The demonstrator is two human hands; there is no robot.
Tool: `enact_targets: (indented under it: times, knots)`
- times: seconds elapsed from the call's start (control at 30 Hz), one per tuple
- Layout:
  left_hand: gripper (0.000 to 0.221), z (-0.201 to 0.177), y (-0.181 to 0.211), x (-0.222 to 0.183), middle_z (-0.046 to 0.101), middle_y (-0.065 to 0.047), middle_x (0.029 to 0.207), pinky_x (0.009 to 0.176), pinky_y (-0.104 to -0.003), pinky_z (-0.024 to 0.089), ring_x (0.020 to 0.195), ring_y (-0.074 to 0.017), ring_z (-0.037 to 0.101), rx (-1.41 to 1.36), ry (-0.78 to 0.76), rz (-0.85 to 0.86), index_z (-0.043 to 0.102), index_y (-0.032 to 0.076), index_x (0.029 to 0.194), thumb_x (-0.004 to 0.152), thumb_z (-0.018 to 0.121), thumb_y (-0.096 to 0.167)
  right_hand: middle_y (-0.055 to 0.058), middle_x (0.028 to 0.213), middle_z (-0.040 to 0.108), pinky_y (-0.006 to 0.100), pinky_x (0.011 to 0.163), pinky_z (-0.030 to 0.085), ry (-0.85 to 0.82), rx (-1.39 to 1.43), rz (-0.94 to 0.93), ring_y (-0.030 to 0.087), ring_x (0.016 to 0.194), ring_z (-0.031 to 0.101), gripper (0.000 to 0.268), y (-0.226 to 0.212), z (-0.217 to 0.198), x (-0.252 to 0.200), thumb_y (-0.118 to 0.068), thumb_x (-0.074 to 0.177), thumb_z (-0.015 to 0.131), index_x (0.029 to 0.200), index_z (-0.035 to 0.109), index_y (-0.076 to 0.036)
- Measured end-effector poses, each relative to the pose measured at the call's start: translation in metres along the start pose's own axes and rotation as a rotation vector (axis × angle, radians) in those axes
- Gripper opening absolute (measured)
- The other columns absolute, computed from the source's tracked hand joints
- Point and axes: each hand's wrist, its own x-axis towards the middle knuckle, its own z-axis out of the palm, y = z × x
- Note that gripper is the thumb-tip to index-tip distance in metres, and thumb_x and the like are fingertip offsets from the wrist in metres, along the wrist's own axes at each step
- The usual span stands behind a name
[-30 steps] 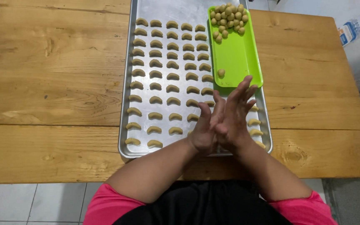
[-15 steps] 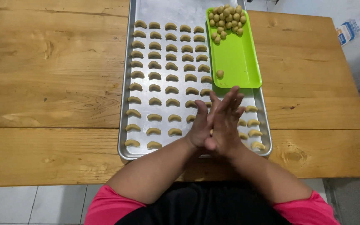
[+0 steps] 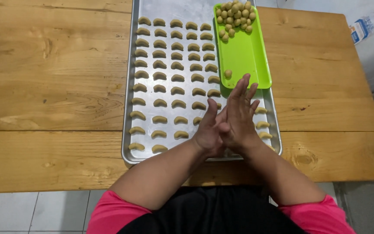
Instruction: Shaping small balls of dough into crescent-shaped cookies and placing them on a baking tray.
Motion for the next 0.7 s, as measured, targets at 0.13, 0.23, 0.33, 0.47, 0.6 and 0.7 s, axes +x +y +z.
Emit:
enact_targets:
  times: [0.13,0.23,0.33,0.47,0.6,0.7]
  knots:
    - [0.101,-0.035,-0.006,0.009,0.061,-0.010,0.133,0.088,-0.032,0.042,0.113,-0.0233,0.065,-0.148,0.057,-0.066,0.032,0.014,0.155,0.086,0.044,0.086,0.038,0.166,0.006,0.085,0.105,0.003,-0.056,0.249,-0.100,0.066,0.146,0.001,0.143,-0.003,-0.036,-0.004,-0.102,0.066,0.007,0.159,-0.010,0.005]
    - [0.101,-0.040,-0.007,0.007,0.065,0.003,0.124,0.047,-0.017,0.042,0.099,-0.0158,0.070,-0.377,0.150,-0.149,0.048,0.021,0.141,0.069,0.067,0.090,0.007,0.079,0.076,0.030,0.063,0.056,0.269,0.267,-0.393,0.023,0.065,0.073,0.079,-0.001,-0.041,-0.017,-0.041,0.075,0.088,0.133,0.064,0.007]
    - [0.117,-0.022,-0.004,0.002,-0.012,-0.017,0.170,0.122,-0.039,0.025,0.156,-0.0345,-0.005,-0.251,0.204,-0.078,0.010,0.040,0.164,0.072,0.056,0.095,0.004,0.097,0.076,0.031,0.071,0.060,0.297,0.113,-0.362,0.023,0.080,0.075,0.065,-0.003,-0.029,-0.033,-0.030,0.066,0.098,0.122,0.075,-0.008]
    - [0.128,0.021,0.006,-0.001,-0.017,-0.022,0.167,0.123,-0.048,0.007,0.154,-0.0372,-0.010,0.018,0.268,-0.088,-0.012,0.036,0.162,0.068,0.050,0.097,0.006,0.098,0.072,0.031,0.067,0.060,0.312,0.168,-0.301,0.022,0.076,0.074,0.030,-0.021,-0.036,-0.033,-0.016,0.080,0.087,0.108,0.080,-0.009]
    - [0.116,0.028,0.024,-0.005,-0.015,-0.029,0.166,0.119,-0.062,-0.002,0.151,-0.0465,-0.011,0.680,0.188,-0.060,-0.025,0.018,0.158,0.088,0.046,0.078,0.012,0.075,0.071,0.036,0.056,0.060,0.145,0.321,-0.177,0.029,0.064,0.074,0.018,-0.032,-0.054,-0.035,-0.001,0.083,0.080,0.101,0.078,-0.002]
    - [0.109,0.021,0.021,-0.002,0.004,-0.035,0.164,0.122,-0.061,0.012,0.152,-0.0496,0.007,0.928,0.088,-0.127,-0.012,0.011,0.161,0.092,0.048,0.070,0.008,0.070,0.070,0.037,0.052,0.056,0.116,0.268,-0.192,0.030,0.061,0.072,0.012,-0.017,-0.049,-0.039,-0.003,0.082,0.081,0.093,0.078,-0.006]
